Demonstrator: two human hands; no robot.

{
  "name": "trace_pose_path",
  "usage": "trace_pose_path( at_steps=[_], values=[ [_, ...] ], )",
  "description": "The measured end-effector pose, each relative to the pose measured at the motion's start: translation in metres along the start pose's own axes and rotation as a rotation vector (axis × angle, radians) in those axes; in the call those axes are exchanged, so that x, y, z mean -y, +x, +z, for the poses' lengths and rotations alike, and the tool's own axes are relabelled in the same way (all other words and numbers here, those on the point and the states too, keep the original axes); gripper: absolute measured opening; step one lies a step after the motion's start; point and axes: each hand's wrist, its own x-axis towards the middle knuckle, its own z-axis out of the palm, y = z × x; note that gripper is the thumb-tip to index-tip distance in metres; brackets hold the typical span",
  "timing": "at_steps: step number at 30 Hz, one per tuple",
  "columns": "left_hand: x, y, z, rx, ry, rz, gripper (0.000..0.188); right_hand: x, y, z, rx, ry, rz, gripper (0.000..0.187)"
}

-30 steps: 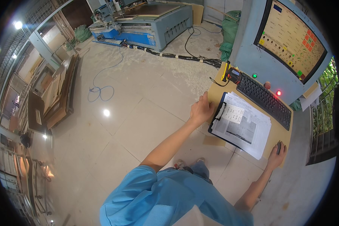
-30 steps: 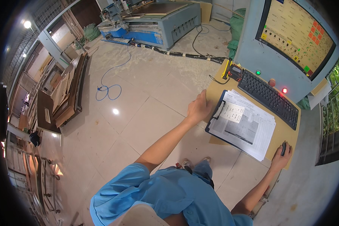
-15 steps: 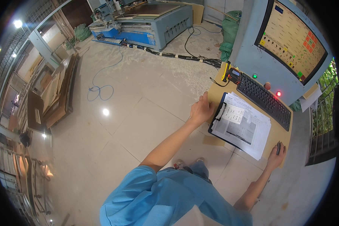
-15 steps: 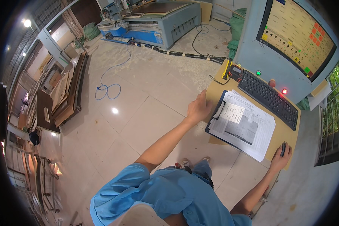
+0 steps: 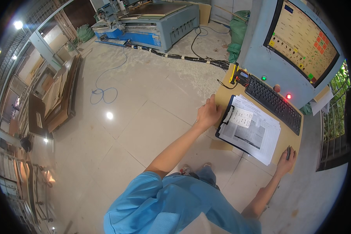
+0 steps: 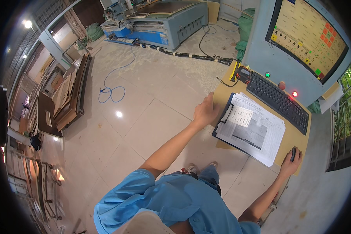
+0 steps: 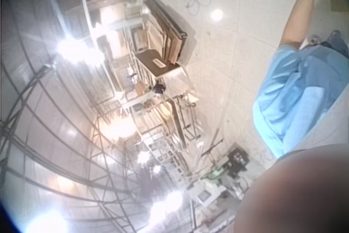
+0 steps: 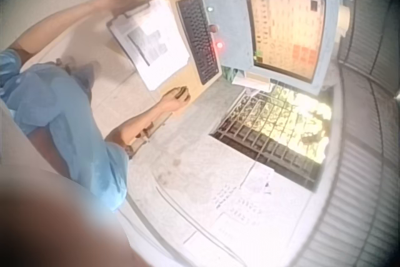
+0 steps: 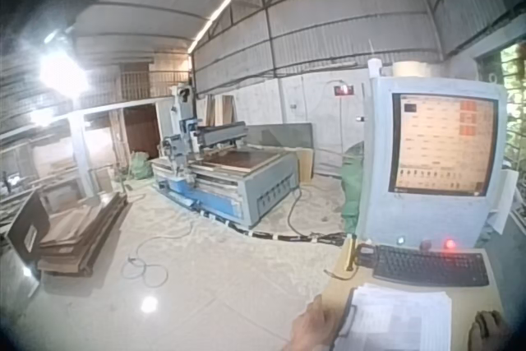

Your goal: The person places a wooden board onto a CNC machine bed, secures it with masking tape, and then operates the machine's control panel. The person subsequently measures the board with a tape measure.

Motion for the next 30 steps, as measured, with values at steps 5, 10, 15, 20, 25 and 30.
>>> trace_pose_path(
  at_steps=[5,10,15,20,25,30],
  values=[
    [-0.0014,-0.0006,-0.0015,0.006,-0.001,-0.012,0.054,0.0001,-0.0003,0.0002,-0.008,0.006,-0.009,0.039],
    [-0.0029,-0.0012,-0.0016,0.009,0.017,-0.020,0.055,0.0003,-0.0002,-0.0001,-0.009,-0.001,-0.013,0.039],
    [-0.0035,-0.0019,-0.0025,0.013,0.017,-0.019,0.055,0.0011,0.0001,-0.0005,-0.004,-0.005,-0.003,0.038],
    [-0.0035,-0.0023,-0.0030,0.017,0.020,-0.018,0.055,0.0017,0.0000,-0.0007,-0.007,0.006,-0.006,0.039],
    [-0.0037,-0.0020,-0.0034,0.026,0.030,-0.019,0.056,0.0012,-0.0002,-0.0007,0.002,-0.007,-0.008,0.039],
    [-0.0046,-0.0017,-0.0040,0.030,0.033,-0.028,0.055,0.0003,-0.0002,-0.0006,-0.001,0.004,-0.010,0.040]
  ],
)
